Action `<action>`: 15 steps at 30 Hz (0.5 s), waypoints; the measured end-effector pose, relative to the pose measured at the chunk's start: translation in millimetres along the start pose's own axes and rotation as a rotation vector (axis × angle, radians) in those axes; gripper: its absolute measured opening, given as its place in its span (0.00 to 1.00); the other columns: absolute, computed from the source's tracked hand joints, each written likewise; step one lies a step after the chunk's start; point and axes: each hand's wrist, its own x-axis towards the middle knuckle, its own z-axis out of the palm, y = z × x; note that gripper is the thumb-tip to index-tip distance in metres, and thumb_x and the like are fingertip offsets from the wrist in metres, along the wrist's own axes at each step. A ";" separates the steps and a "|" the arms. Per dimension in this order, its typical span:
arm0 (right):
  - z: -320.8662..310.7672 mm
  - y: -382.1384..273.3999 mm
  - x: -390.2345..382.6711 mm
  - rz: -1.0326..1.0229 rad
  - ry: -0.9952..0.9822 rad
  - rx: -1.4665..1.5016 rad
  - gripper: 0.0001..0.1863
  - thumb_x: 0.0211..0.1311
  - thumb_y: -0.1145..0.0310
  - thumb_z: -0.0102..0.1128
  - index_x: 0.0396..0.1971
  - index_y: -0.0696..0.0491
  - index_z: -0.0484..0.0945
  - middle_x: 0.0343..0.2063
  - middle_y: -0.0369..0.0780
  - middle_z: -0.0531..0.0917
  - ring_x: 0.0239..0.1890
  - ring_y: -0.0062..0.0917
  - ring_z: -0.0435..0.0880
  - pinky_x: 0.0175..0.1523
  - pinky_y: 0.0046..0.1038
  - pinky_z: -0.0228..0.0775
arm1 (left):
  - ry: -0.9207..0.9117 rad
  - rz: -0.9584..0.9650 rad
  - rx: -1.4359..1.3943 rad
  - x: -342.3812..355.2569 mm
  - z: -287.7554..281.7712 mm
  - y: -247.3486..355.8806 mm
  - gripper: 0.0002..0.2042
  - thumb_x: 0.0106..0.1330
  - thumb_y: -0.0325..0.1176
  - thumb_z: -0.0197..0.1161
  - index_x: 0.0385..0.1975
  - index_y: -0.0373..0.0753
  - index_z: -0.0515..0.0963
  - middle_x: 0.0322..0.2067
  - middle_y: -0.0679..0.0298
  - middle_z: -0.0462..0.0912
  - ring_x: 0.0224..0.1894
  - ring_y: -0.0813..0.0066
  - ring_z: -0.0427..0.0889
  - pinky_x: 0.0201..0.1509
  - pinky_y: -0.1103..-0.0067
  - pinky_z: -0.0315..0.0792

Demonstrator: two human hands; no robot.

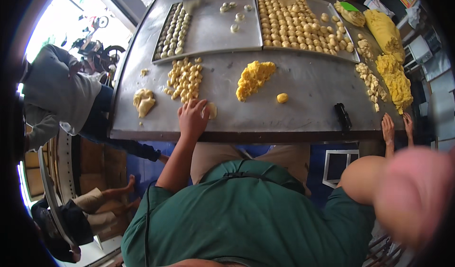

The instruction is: The person shapes small portions of yellow dough into balls and places them onto a metal tray.

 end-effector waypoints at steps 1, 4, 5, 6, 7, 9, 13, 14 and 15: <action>23.8 0.9 -25.4 0.134 -0.066 -0.093 0.16 0.79 0.58 0.51 0.51 0.56 0.74 0.39 0.38 0.79 0.38 0.24 0.78 0.44 0.25 0.72 | -0.005 0.017 -0.032 -1.1 4.5 -1.0 0.13 0.67 0.44 0.66 0.48 0.49 0.86 0.47 0.66 0.85 0.53 0.64 0.82 0.61 0.65 0.66; 106.9 -30.0 -144.5 1.135 -0.254 0.075 0.09 0.71 0.72 0.66 0.47 0.56 0.85 0.41 0.43 0.86 0.37 0.27 0.86 0.46 0.29 0.79 | -0.026 -0.032 -0.054 -5.2 -2.6 -11.8 0.12 0.67 0.43 0.67 0.45 0.47 0.87 0.46 0.64 0.86 0.52 0.63 0.83 0.58 0.65 0.71; 119.3 -38.1 -183.6 1.352 -0.544 0.089 0.13 0.69 0.67 0.69 0.51 0.54 0.85 0.43 0.41 0.86 0.38 0.25 0.85 0.47 0.28 0.78 | -0.033 -0.039 -0.095 -5.3 -2.2 -11.9 0.12 0.67 0.43 0.67 0.45 0.47 0.87 0.46 0.64 0.86 0.52 0.63 0.83 0.57 0.65 0.73; 124.6 -46.5 -242.3 1.384 -0.742 0.114 0.17 0.69 0.64 0.70 0.55 0.52 0.84 0.46 0.43 0.86 0.41 0.29 0.86 0.49 0.30 0.79 | -0.058 -0.050 -0.106 -2.2 -1.9 -7.3 0.12 0.67 0.43 0.67 0.45 0.47 0.87 0.46 0.64 0.86 0.52 0.63 0.83 0.57 0.65 0.73; 135.3 -63.7 -280.0 1.352 -0.797 0.000 0.20 0.67 0.61 0.70 0.56 0.53 0.83 0.49 0.46 0.86 0.45 0.35 0.87 0.53 0.35 0.79 | -0.050 -0.035 -0.082 0.9 -3.5 -4.6 0.12 0.67 0.43 0.67 0.45 0.47 0.88 0.46 0.64 0.86 0.52 0.62 0.83 0.56 0.64 0.73; 152.3 -88.7 -321.0 1.022 -0.849 -0.246 0.24 0.64 0.62 0.71 0.59 0.51 0.81 0.57 0.45 0.83 0.54 0.43 0.83 0.60 0.40 0.76 | -0.048 -0.017 -0.045 0.8 -6.1 -6.2 0.12 0.68 0.43 0.67 0.45 0.46 0.88 0.46 0.64 0.86 0.52 0.62 0.83 0.56 0.64 0.74; 160.5 -88.4 -322.9 1.029 -0.874 -0.205 0.24 0.64 0.61 0.71 0.59 0.50 0.81 0.55 0.44 0.82 0.55 0.43 0.82 0.60 0.40 0.76 | -0.084 -0.013 -0.011 -0.9 -9.4 -7.7 0.13 0.68 0.43 0.67 0.48 0.47 0.88 0.46 0.64 0.86 0.51 0.61 0.84 0.57 0.64 0.74; 161.0 -82.8 -320.7 1.068 -0.871 -0.149 0.23 0.63 0.62 0.72 0.57 0.50 0.82 0.53 0.44 0.83 0.53 0.43 0.82 0.58 0.40 0.77 | -0.082 -0.016 -0.030 0.1 -8.0 -8.0 0.13 0.68 0.43 0.67 0.46 0.47 0.88 0.46 0.64 0.86 0.51 0.61 0.84 0.57 0.64 0.74; 164.8 -79.3 -318.0 1.073 -0.876 -0.153 0.23 0.63 0.62 0.72 0.57 0.50 0.82 0.53 0.44 0.83 0.53 0.43 0.82 0.58 0.40 0.77 | -0.083 -0.016 -0.049 -0.3 -6.2 -7.7 0.12 0.67 0.43 0.68 0.45 0.47 0.88 0.46 0.64 0.86 0.51 0.61 0.84 0.56 0.64 0.74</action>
